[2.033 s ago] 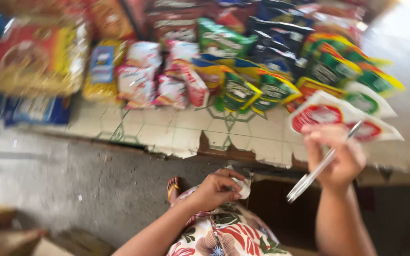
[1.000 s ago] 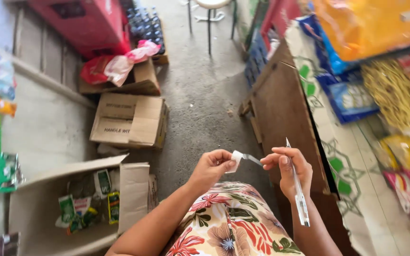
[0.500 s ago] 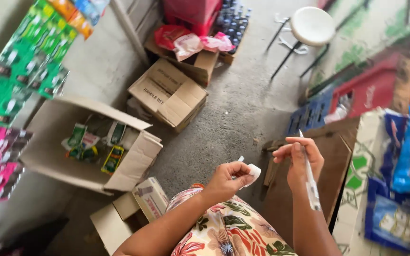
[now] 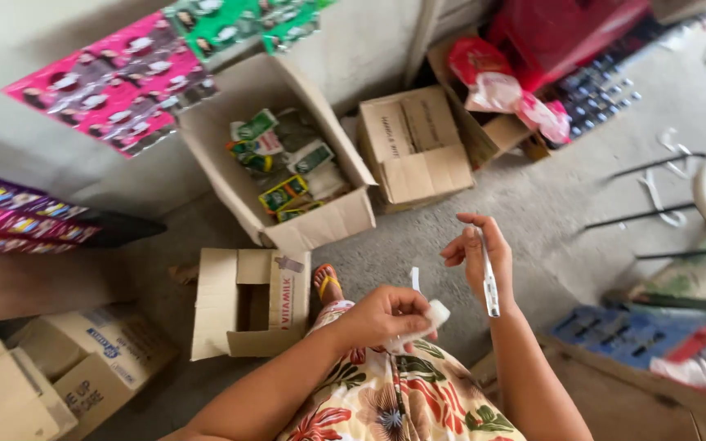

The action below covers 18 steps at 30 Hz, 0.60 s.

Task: Labeling and organizing various condiment sachets for sale in a small grocery shop.

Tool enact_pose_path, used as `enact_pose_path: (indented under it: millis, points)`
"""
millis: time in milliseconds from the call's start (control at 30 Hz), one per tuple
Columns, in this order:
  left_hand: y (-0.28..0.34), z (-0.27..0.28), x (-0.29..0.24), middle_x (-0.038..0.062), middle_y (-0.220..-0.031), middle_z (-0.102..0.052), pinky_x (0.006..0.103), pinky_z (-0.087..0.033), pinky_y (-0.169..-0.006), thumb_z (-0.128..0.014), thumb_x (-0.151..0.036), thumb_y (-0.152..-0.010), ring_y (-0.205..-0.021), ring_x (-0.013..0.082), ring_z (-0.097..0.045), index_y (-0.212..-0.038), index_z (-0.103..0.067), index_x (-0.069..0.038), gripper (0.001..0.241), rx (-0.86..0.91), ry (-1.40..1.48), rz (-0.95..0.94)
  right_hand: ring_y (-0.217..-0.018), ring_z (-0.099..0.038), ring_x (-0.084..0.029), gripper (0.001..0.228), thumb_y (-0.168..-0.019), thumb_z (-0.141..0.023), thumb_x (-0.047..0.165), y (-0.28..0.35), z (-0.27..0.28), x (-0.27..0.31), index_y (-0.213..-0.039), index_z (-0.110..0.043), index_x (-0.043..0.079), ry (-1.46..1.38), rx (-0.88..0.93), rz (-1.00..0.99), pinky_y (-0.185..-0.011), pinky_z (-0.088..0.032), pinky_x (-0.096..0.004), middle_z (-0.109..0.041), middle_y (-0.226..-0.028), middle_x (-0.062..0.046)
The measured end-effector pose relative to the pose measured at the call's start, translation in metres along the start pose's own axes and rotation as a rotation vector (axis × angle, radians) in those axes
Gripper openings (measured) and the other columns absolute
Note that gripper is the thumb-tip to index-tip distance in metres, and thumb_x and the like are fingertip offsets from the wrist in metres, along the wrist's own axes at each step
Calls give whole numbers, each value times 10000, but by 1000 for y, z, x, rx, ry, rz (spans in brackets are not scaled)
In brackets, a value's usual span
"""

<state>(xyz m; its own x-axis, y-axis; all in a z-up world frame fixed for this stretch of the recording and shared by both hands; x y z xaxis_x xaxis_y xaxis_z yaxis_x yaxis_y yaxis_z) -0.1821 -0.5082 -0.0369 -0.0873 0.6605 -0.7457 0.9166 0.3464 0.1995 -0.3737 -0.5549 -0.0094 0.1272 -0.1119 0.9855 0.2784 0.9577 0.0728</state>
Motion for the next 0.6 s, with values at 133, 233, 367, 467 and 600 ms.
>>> enact_pose_path:
  millis: [133,233,367,467,600]
  points:
    - [27,63,-32,103,-991,-740,242,-539,-552,-689,-116,-997,-614,105,-644,-1135,-677,-31,163,-241,112,-1,-601,-609,-139,348,-1111,-471,278,-60,-62,-6,-1274,-603,0,60,138,-48,-577,-517,-271,-703,-751,-116]
    - [44,93,-48,93,-972,-737,236,-501,-501,-687,-112,-1009,-539,81,-585,-1090,-654,-8,136,-296,159,-25,-733,-690,-137,355,-1102,-476,284,-97,-113,-5,-1295,-605,15,60,279,14,-687,-593,-281,-757,-895,-106]
    - [52,126,-61,71,-943,-754,212,-421,-435,-679,-115,-1000,-488,49,-517,-1104,-674,-10,147,-302,60,-42,-958,-697,-151,336,-1049,-421,124,-145,-183,-37,-1328,-600,71,97,533,3,-834,-538,-301,-755,-1097,-108]
    - [56,135,-64,63,-956,-751,213,-443,-484,-678,-112,-1029,-539,45,-532,-1127,-679,-1,148,-292,47,-57,-1087,-670,-149,291,-1009,-478,-8,-180,-232,-67,-1218,-679,-13,60,595,176,-959,-523,-287,-730,-1170,-131]
    - [51,158,-66,24,-917,-754,207,-425,-442,-670,-109,-967,-490,41,-515,-1152,-675,-61,191,-417,-6,-105,-799,-647,-132,258,-961,-460,-11,-239,-302,-130,-1074,-689,31,14,680,-26,-747,-547,-260,-734,-1053,-53]
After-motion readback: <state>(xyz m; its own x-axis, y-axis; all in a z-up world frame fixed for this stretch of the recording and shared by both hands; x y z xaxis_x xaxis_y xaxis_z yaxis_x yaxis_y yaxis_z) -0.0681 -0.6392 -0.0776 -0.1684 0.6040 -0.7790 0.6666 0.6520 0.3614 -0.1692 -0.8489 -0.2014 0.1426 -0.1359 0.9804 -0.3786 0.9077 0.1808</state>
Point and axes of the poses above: each hand's wrist, its own y-axis away from the middle knuckle, its own z-axis out of the back of the hand, x = y × z, the point moved 6 cm from there along -y, towards the middle knuckle
